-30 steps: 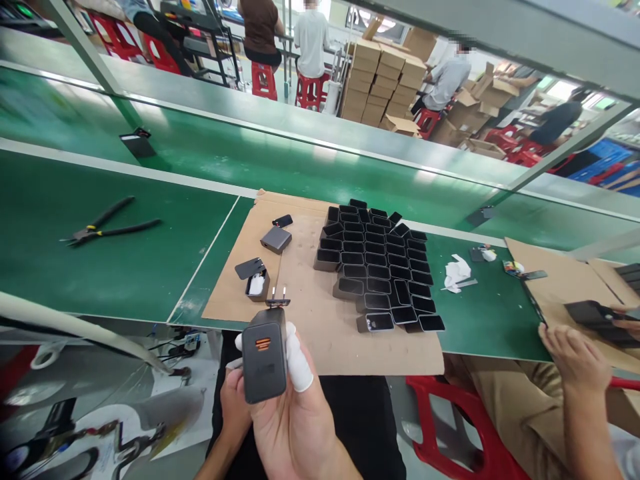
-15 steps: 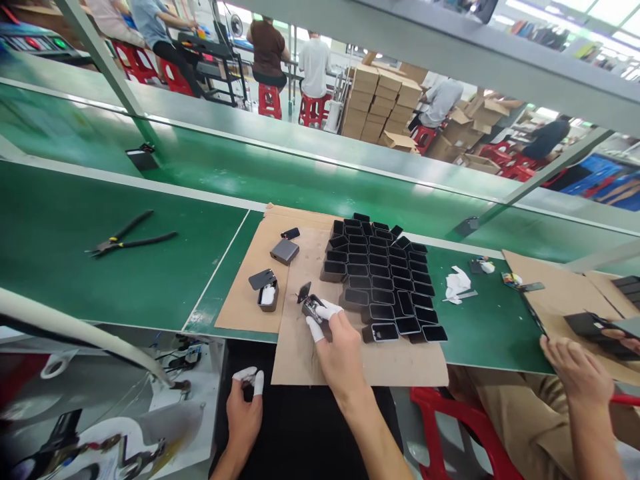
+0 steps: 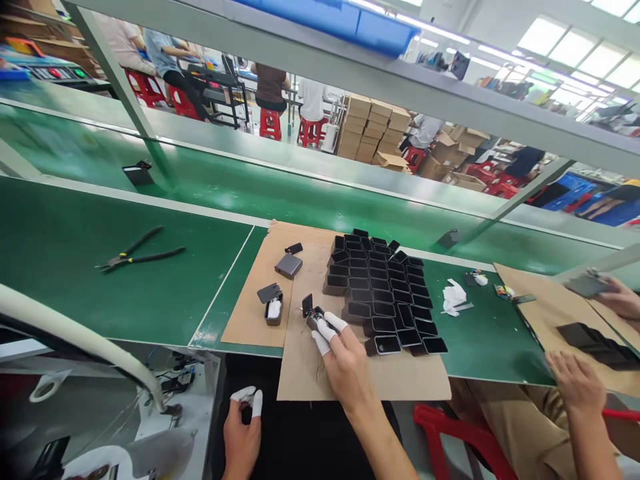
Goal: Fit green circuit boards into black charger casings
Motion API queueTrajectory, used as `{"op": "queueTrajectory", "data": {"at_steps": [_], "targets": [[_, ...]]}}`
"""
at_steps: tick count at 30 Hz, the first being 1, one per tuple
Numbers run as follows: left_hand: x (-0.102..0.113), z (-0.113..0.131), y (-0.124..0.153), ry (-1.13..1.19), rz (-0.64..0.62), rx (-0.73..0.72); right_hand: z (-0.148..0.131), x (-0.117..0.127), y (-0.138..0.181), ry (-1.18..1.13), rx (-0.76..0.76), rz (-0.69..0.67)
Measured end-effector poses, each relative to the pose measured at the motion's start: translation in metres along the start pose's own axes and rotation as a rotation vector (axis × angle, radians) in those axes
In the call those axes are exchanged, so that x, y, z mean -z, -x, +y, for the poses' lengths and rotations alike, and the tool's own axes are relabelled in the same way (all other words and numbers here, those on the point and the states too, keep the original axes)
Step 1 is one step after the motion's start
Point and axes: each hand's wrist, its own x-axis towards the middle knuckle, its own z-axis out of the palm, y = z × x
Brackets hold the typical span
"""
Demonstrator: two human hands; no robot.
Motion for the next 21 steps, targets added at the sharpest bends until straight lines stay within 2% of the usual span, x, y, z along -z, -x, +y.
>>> {"op": "queueTrajectory", "data": {"at_steps": [5, 9, 12, 14, 16, 17, 18, 21], "targets": [[0.002, 0.010, -0.004, -0.002, 0.063, -0.159, 0.003, 0.001, -0.001, 0.010, 0.066, -0.024], [0.016, 0.039, 0.004, 0.050, 0.171, -0.380, -0.002, 0.002, -0.003, 0.021, 0.056, -0.043], [0.030, 0.083, 0.018, 0.143, 0.211, -0.610, -0.014, -0.001, -0.004, 0.047, -0.001, -0.016], [0.032, 0.124, 0.023, 0.177, 0.144, -0.729, -0.024, -0.001, -0.004, 0.048, -0.036, 0.009], [0.027, 0.168, 0.018, 0.141, 0.055, -0.764, -0.034, 0.005, -0.003, 0.030, -0.068, 0.041], [0.021, 0.188, 0.012, 0.065, -0.037, -0.743, -0.037, 0.012, -0.001, 0.017, -0.087, 0.063], [0.014, 0.206, 0.004, -0.012, -0.069, -0.734, -0.040, 0.020, 0.001, 0.005, -0.106, 0.089], [-0.008, 0.235, -0.022, -0.185, -0.109, -0.736, -0.038, 0.052, 0.019, -0.037, -0.153, 0.155]]}}
